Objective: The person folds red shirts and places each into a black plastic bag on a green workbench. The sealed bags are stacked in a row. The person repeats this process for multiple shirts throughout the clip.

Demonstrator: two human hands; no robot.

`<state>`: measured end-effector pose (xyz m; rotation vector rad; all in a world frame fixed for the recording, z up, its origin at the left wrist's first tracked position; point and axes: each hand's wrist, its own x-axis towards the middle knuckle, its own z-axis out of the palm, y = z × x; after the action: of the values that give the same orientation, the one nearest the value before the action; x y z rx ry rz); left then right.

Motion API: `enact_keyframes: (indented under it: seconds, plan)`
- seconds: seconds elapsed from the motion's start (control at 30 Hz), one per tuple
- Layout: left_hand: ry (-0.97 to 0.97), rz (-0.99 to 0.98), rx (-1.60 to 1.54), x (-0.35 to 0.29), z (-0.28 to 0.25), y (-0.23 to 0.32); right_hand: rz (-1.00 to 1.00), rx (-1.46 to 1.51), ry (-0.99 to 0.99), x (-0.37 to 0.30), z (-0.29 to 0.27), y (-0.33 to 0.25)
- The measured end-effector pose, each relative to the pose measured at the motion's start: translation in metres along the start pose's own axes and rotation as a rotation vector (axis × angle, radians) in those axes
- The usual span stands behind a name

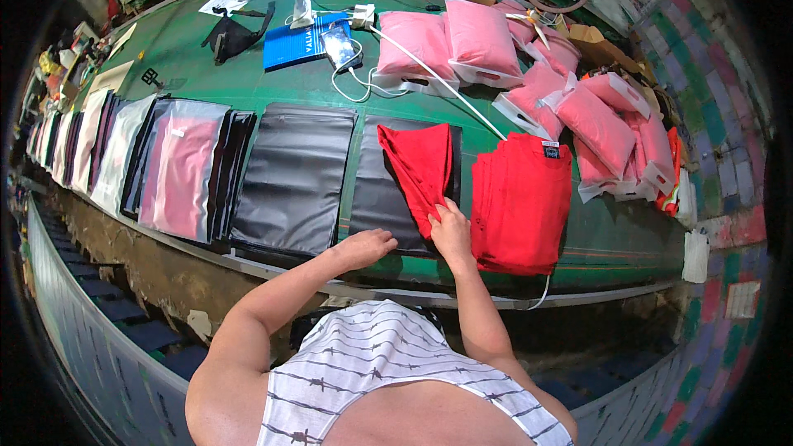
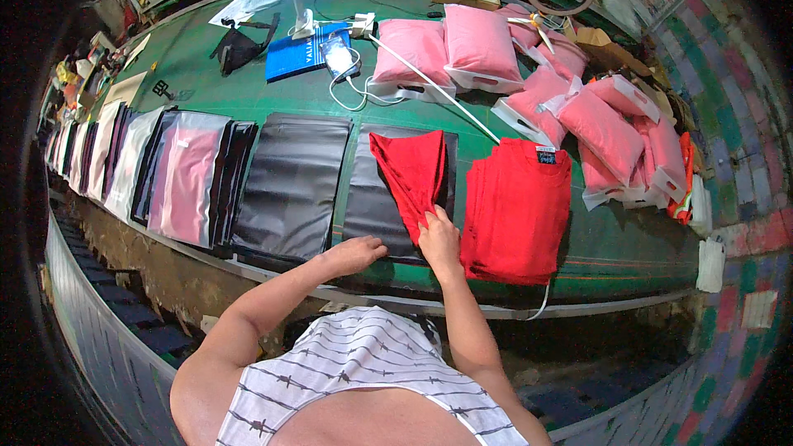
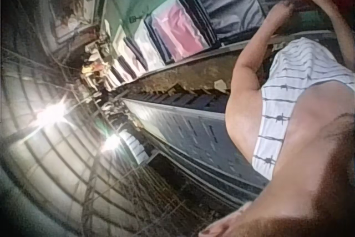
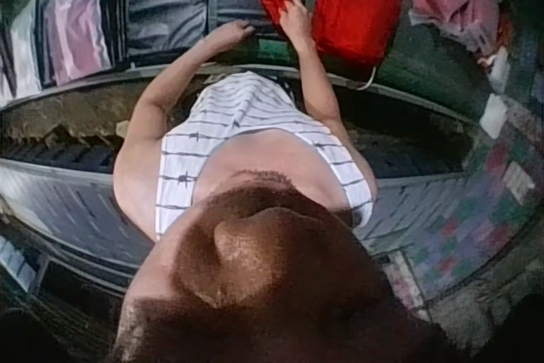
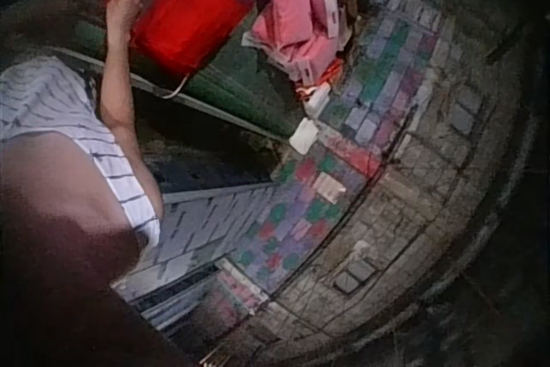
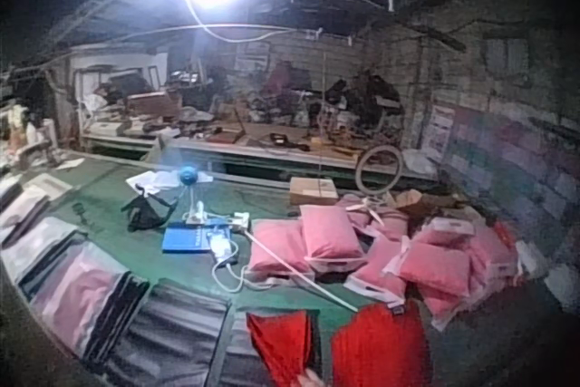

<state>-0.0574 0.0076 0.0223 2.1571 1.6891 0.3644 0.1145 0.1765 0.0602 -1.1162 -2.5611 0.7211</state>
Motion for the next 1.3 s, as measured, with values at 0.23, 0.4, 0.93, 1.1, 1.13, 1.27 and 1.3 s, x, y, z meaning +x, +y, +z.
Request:
enact_keyframes:
  seconds: [0.23, 0.4, 0.93, 1.1, 1.13, 1.27, 1.3]
  plan:
    - [-0.032, -0.051, 0.076, -0.014, -0.016, 0.003, -0.069, 0.026, 0.078, -0.003, -0.001, -0.001]
    - [0.028, -0.105, 0.081, -0.013, -0.02, -0.007, -0.202, 0.085, 0.119, -0.029, -0.049, -0.011]
    - [0.442, -0.08, -0.53, -0.009, -0.037, -0.008, -0.101, 0.344, -0.155, -0.114, -0.145, 0.014]
    - [0.34, -0.195, -0.509, 0.001, -0.037, -0.009, -0.126, 0.195, -0.079, -0.118, -0.134, -0.013]
    - [0.305, -0.24, -0.486, 0.005, -0.037, -0.008, -0.134, 0.148, -0.077, -0.118, -0.133, -0.021]
    - [0.288, -0.153, -0.161, 0.02, -0.046, 0.003, -0.187, 0.037, -0.053, -0.117, -0.125, -0.046]
    - [0.284, -0.128, -0.131, 0.022, -0.049, 0.011, -0.194, 0.015, -0.044, -0.116, -0.123, -0.051]
